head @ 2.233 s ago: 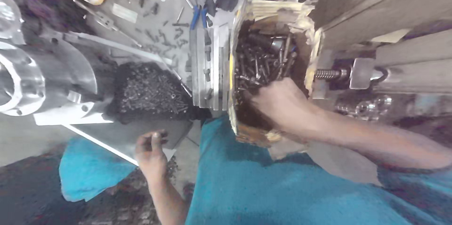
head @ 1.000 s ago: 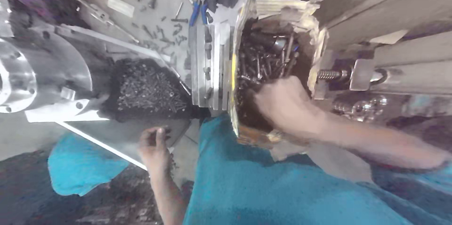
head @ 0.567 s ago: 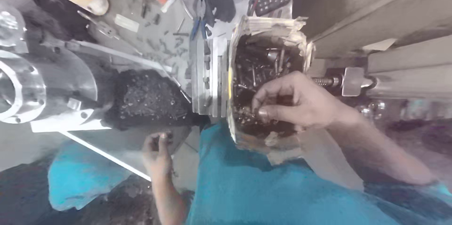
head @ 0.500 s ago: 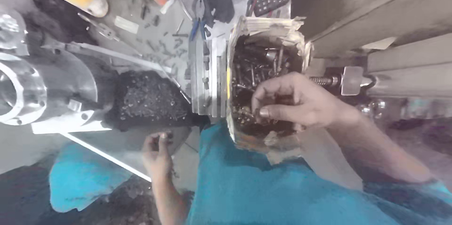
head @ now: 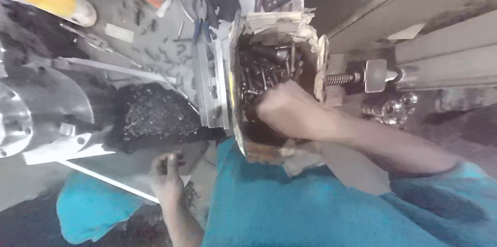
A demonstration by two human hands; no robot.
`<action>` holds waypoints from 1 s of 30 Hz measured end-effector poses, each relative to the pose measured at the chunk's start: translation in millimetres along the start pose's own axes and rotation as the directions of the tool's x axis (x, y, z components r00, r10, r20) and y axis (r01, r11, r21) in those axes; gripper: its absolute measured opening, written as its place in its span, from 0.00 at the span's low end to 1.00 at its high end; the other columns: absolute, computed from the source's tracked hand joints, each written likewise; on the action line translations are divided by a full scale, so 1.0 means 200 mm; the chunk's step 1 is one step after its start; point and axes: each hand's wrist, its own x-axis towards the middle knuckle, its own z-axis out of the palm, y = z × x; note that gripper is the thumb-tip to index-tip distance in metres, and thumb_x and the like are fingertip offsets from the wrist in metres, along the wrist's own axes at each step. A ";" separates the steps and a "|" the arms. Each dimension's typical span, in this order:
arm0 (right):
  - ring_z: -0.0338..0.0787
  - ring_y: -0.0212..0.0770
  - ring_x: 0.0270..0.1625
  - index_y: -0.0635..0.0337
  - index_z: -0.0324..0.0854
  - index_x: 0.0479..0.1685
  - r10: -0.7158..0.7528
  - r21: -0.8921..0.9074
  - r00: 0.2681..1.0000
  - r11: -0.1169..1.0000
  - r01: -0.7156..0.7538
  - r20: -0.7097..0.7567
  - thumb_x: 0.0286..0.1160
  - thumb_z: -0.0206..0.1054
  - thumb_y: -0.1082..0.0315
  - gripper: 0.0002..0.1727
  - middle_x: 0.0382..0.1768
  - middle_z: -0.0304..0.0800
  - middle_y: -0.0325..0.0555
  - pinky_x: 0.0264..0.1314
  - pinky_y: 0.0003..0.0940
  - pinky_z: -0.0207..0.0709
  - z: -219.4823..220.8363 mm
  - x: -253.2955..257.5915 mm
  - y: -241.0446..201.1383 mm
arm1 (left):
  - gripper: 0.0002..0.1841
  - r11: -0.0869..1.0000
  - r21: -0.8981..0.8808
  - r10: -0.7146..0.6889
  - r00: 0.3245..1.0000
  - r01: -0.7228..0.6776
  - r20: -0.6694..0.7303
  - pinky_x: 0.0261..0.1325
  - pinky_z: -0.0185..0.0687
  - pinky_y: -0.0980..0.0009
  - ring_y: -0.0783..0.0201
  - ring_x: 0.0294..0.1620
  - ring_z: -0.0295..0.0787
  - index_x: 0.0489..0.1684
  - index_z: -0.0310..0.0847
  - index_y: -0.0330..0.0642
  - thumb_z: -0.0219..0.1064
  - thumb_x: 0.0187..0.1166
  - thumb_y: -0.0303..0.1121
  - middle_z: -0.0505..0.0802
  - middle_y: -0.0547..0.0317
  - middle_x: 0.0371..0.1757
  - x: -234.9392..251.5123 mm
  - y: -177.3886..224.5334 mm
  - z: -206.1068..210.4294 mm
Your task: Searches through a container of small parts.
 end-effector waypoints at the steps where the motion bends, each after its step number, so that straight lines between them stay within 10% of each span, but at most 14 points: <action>1: 0.85 0.55 0.22 0.59 0.80 0.20 0.008 -0.044 1.000 0.999 -0.007 0.007 0.70 0.66 0.77 0.11 0.18 0.79 0.50 0.17 0.51 0.71 0.02 0.01 -0.02 | 0.09 1.000 -0.004 -0.009 1.000 0.009 -0.003 0.46 0.92 0.70 0.70 0.40 0.93 0.47 0.78 0.35 0.56 0.86 0.31 0.93 0.63 0.42 0.00 0.00 0.00; 13: 0.87 0.58 0.27 0.60 0.83 0.23 0.136 -0.048 0.956 0.991 -0.128 0.260 0.60 0.75 0.77 0.06 0.22 0.83 0.51 0.24 0.56 0.74 -0.04 0.03 -0.06 | 0.09 0.989 -0.118 -0.100 0.993 0.092 -0.064 0.50 0.91 0.68 0.68 0.43 0.93 0.48 0.80 0.36 0.57 0.85 0.31 0.94 0.62 0.43 -0.02 -0.01 -0.01; 16: 0.87 0.44 0.27 0.51 0.87 0.33 0.068 0.116 0.990 0.990 -0.083 0.125 0.49 0.73 0.61 0.11 0.23 0.85 0.40 0.26 0.49 0.77 -0.15 0.03 0.01 | 0.09 0.982 -0.153 -0.123 0.990 0.111 -0.071 0.51 0.90 0.68 0.68 0.43 0.92 0.48 0.80 0.36 0.57 0.86 0.32 0.93 0.62 0.42 -0.03 -0.01 0.00; 21: 0.70 0.19 0.22 0.49 0.78 0.25 -0.156 0.317 0.972 0.926 0.206 -0.177 0.71 0.55 0.66 0.09 0.22 0.74 0.27 0.22 0.20 0.63 -0.44 0.20 0.05 | 0.07 0.972 -0.219 -0.113 0.988 0.088 -0.106 0.47 0.92 0.69 0.69 0.40 0.93 0.46 0.79 0.35 0.55 0.85 0.27 0.94 0.62 0.40 -0.07 -0.02 0.02; 24: 0.76 0.26 0.27 0.55 0.83 0.31 -0.285 0.142 0.940 0.939 0.314 -0.188 0.75 0.57 0.66 0.11 0.25 0.79 0.34 0.30 0.27 0.68 -0.49 0.44 -0.10 | 0.08 0.966 -0.250 -0.098 0.989 0.068 -0.112 0.46 0.93 0.68 0.68 0.39 0.94 0.45 0.79 0.35 0.55 0.85 0.27 0.94 0.61 0.40 -0.09 -0.06 0.02; 30: 0.86 0.51 0.46 0.61 0.84 0.41 -0.378 0.009 0.865 0.917 0.398 0.329 0.70 0.74 0.67 0.09 0.38 0.84 0.50 0.47 0.51 0.77 -0.27 0.97 -0.43 | 0.08 0.950 -0.287 -0.180 0.967 0.123 -0.181 0.44 0.93 0.65 0.64 0.39 0.95 0.46 0.77 0.33 0.53 0.88 0.27 0.94 0.57 0.40 -0.20 -0.15 -0.03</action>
